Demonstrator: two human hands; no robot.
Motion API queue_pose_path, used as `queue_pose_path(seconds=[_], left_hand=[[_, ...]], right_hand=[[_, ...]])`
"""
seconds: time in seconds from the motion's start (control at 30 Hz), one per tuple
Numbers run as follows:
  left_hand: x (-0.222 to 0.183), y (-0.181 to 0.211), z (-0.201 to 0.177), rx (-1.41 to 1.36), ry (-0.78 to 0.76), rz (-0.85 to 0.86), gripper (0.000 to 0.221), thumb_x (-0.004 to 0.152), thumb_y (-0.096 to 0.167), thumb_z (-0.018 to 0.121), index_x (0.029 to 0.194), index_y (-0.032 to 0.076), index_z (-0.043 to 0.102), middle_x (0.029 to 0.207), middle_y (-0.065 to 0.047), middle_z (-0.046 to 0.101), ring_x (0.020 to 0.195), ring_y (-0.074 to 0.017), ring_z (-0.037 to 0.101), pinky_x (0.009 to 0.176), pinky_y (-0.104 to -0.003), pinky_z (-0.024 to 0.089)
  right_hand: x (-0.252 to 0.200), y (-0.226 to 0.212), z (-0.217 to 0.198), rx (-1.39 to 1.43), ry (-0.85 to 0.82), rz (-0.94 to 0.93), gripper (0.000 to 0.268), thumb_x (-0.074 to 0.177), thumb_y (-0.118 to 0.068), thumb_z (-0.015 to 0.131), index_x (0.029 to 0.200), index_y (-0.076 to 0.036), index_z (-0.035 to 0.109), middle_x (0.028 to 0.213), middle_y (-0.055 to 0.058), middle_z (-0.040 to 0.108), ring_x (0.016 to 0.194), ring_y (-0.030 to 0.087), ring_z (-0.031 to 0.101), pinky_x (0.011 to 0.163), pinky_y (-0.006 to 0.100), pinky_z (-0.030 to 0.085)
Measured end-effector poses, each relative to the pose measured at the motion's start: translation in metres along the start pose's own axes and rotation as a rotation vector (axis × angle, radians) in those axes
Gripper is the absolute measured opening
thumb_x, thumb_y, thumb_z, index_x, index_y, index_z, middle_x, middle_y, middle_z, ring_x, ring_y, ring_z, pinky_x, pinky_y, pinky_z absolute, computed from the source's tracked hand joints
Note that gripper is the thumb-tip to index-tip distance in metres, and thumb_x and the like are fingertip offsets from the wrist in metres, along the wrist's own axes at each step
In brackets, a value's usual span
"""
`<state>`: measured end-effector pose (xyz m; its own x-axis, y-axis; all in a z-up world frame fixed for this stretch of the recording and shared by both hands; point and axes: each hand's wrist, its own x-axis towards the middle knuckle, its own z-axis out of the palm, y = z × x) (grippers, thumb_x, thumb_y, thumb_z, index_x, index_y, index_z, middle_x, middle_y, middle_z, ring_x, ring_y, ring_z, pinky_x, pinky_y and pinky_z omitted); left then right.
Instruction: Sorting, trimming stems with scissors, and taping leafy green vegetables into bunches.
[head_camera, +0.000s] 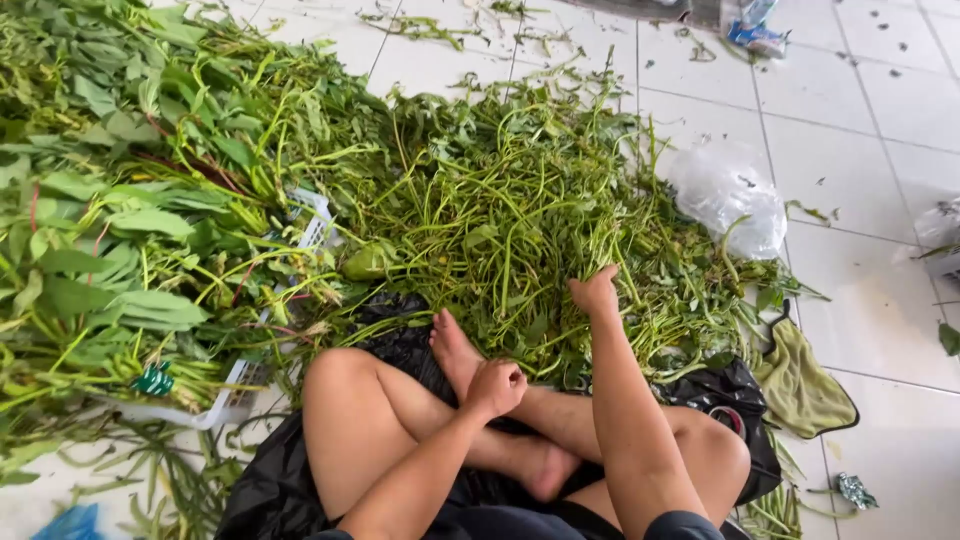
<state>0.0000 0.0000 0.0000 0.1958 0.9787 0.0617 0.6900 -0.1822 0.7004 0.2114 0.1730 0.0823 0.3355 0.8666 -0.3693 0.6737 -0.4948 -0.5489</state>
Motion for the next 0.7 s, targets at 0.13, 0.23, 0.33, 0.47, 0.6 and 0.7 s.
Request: queue_pose_path(seconds=[0.13, 0.23, 0.33, 0.47, 0.6, 0.7], left_hand=[[-0.023, -0.012, -0.018, -0.257, -0.106, -0.301, 0.024, 0.084, 0.041, 0.064, 0.081, 0.019, 0.072, 0.085, -0.003, 0.075, 0.089, -0.0263, 0.071, 0.078, -0.037, 0.056], [-0.049, 0.002, -0.057, -0.394, -0.171, -0.526, 0.034, 0.084, 0.041, 0.062, 0.097, 0.011, 0.072, 0.101, -0.01, 0.076, 0.103, -0.0291, 0.071, 0.089, -0.038, 0.055], [-0.069, 0.004, -0.077, -0.392, -0.17, -0.456, 0.026, 0.084, 0.033, 0.068, 0.094, 0.011, 0.076, 0.09, -0.01, 0.076, 0.094, -0.0286, 0.072, 0.082, -0.04, 0.055], [-0.077, 0.025, -0.103, -0.408, -0.211, -0.472, 0.026, 0.083, 0.042, 0.071, 0.093, 0.018, 0.077, 0.086, -0.003, 0.077, 0.087, -0.0192, 0.072, 0.079, -0.034, 0.056], [-0.082, 0.059, -0.131, -0.397, -0.231, -0.425, 0.028, 0.086, 0.047, 0.071, 0.097, 0.022, 0.076, 0.091, 0.002, 0.077, 0.089, -0.0149, 0.072, 0.08, -0.033, 0.056], [-0.095, 0.08, -0.159, -0.431, -0.251, -0.381, 0.025, 0.089, 0.042, 0.069, 0.099, 0.02, 0.076, 0.09, 0.002, 0.077, 0.083, -0.0126, 0.069, 0.078, -0.03, 0.056]], right_hand=[[-0.016, 0.004, 0.011, 0.082, 0.004, -0.029, 0.089, 0.098, -0.032, 0.066, 0.154, 0.004, 0.007, 0.126, 0.044, 0.055, 0.117, 0.056, 0.061, 0.095, 0.066, 0.052], [-0.026, 0.013, 0.031, 0.147, 0.044, -0.057, 0.085, 0.102, -0.022, 0.063, 0.157, 0.007, 0.004, 0.127, 0.044, 0.055, 0.114, 0.055, 0.063, 0.087, 0.067, 0.053], [-0.059, 0.016, 0.061, -0.003, 0.194, -0.121, 0.075, 0.098, -0.031, 0.067, 0.147, 0.0, 0.02, 0.117, 0.035, 0.064, 0.107, 0.052, 0.068, 0.085, 0.064, 0.058], [-0.114, 0.008, 0.066, -0.08, 0.291, -0.24, 0.073, 0.097, -0.022, 0.071, 0.147, 0.008, 0.028, 0.119, 0.038, 0.061, 0.109, 0.055, 0.066, 0.087, 0.064, 0.059], [-0.107, 0.016, 0.061, 0.096, 0.272, -0.243, 0.08, 0.097, -0.025, 0.071, 0.153, 0.01, 0.025, 0.139, 0.039, 0.052, 0.12, 0.057, 0.06, 0.096, 0.068, 0.054], [-0.103, 0.023, 0.049, 0.127, 0.228, -0.236, 0.07, 0.103, -0.028, 0.06, 0.151, 0.005, 0.022, 0.12, 0.032, 0.062, 0.108, 0.049, 0.067, 0.085, 0.062, 0.059]])
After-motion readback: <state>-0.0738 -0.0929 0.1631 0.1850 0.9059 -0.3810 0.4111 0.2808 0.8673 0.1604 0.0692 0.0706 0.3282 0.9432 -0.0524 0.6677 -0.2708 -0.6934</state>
